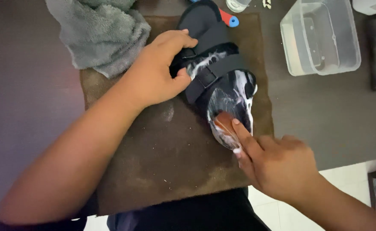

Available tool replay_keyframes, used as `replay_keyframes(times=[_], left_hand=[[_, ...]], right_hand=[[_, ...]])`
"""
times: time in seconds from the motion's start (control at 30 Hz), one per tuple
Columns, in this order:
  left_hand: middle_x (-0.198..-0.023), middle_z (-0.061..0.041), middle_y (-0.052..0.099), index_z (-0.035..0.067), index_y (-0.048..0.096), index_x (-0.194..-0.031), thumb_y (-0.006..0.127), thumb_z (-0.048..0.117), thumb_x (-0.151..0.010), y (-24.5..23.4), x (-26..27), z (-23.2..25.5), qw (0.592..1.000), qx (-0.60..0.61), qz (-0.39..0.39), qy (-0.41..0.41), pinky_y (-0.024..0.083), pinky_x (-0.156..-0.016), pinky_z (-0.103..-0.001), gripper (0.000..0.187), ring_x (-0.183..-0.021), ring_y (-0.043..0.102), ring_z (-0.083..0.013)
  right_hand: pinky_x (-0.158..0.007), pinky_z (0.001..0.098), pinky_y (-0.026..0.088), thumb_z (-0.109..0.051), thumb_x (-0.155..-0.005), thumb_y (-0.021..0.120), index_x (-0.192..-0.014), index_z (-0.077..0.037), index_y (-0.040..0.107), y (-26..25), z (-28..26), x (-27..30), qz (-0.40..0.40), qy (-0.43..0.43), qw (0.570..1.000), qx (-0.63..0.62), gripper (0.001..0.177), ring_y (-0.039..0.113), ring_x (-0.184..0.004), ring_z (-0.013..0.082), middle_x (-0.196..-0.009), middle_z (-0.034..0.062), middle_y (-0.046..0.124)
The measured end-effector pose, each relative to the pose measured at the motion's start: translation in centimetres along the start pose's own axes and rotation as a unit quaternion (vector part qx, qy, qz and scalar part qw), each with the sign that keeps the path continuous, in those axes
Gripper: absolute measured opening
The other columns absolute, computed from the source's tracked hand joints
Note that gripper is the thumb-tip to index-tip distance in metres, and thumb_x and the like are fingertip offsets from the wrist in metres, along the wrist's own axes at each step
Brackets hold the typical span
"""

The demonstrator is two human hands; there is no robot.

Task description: The person scrubs a black slide sandal with a brown sponge, creating foam, then wipes the sandal with a gray cloth. The sandal is turned over to clean the sole and straps. The person finishes by placing the sandal on the table.

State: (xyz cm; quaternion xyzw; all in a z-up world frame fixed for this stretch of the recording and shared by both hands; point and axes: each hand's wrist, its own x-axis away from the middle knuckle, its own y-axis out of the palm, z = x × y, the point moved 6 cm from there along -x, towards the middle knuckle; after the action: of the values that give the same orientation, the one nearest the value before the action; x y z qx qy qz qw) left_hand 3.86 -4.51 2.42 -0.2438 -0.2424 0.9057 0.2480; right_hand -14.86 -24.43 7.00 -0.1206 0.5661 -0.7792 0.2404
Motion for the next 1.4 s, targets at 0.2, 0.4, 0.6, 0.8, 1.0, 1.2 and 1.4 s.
replay_keyframes(times=[0.2,0.4,0.6,0.8,1.0,1.2,1.4], left_hand=[[-0.135,-0.025,0.057,-0.004,0.056,-0.133,0.055,0.003,-0.083,0.3,-0.1,1.1,0.998,-0.044,0.024,0.046,0.040,-0.115,-0.047,0.051,-0.138,0.048,-0.0391],[-0.135,-0.024,0.058,-0.004,0.056,-0.133,0.053,0.005,-0.082,0.4,-0.3,0.9,0.997,-0.068,0.024,0.041,0.044,-0.111,-0.047,0.052,-0.137,0.050,-0.0381],[-0.136,-0.026,0.054,-0.004,0.052,-0.136,0.051,0.002,-0.086,0.7,0.0,1.0,0.995,-0.079,0.028,0.062,0.045,-0.111,-0.049,0.051,-0.139,0.048,-0.0403],[-0.138,-0.025,0.053,-0.004,0.052,-0.136,0.052,0.003,-0.085,0.6,0.1,1.1,0.993,-0.094,0.028,0.062,0.048,-0.107,-0.049,0.051,-0.140,0.048,-0.0401],[-0.138,-0.025,0.052,-0.005,0.051,-0.137,0.054,0.004,-0.087,0.5,0.1,1.0,0.996,-0.077,0.017,0.052,0.046,-0.108,-0.050,0.050,-0.142,0.046,-0.0407],[-0.139,-0.026,0.054,-0.004,0.051,-0.136,0.053,0.004,-0.087,0.3,0.2,1.0,0.997,-0.060,0.012,0.052,0.045,-0.110,-0.048,0.049,-0.141,0.046,-0.0397],[-0.135,-0.027,0.057,-0.003,0.055,-0.134,0.057,0.009,-0.083,0.0,-0.1,0.6,0.995,-0.062,0.022,0.069,0.043,-0.112,-0.049,0.052,-0.137,0.050,-0.0410]], right_hand=[[-0.048,0.0355,0.041,-0.047,-0.095,0.058,-0.140,-0.018,0.069,0.5,-2.4,-6.4,0.066,0.072,0.991,0.091,0.054,0.055,-0.044,0.0160,-0.055,-0.0052,0.052],[-0.051,0.0397,0.049,-0.048,-0.091,0.059,-0.149,-0.015,0.061,-1.0,-3.8,-4.3,0.006,0.106,0.991,0.080,0.067,0.054,-0.048,0.0196,-0.061,-0.0040,0.053],[-0.049,0.0345,0.044,-0.047,-0.090,0.062,-0.139,-0.018,0.072,-0.7,-3.4,-4.4,0.029,0.125,0.986,0.108,0.058,0.049,-0.042,0.0156,-0.053,-0.0030,0.052],[-0.049,0.0348,0.041,-0.045,-0.087,0.064,-0.144,-0.016,0.067,-0.9,-3.8,-6.2,0.055,0.114,0.986,0.104,0.064,0.048,-0.045,0.0160,-0.056,-0.0063,0.047],[-0.048,0.0368,0.039,-0.038,-0.094,0.060,-0.140,-0.016,0.070,-1.0,-3.0,-2.1,0.061,0.077,0.992,0.079,0.052,0.049,-0.048,0.0212,-0.059,0.0004,0.047],[-0.049,0.0352,0.034,-0.043,-0.090,0.065,-0.120,-0.020,0.078,0.0,-2.2,-8.0,0.102,0.080,0.986,0.101,0.041,0.050,-0.044,0.0196,-0.055,-0.0020,0.049],[-0.045,0.0352,0.040,-0.044,-0.096,0.060,-0.141,-0.024,0.071,-1.4,-1.1,-3.0,0.044,0.072,0.994,0.072,0.051,0.047,-0.043,0.0193,-0.058,-0.0060,0.049]])
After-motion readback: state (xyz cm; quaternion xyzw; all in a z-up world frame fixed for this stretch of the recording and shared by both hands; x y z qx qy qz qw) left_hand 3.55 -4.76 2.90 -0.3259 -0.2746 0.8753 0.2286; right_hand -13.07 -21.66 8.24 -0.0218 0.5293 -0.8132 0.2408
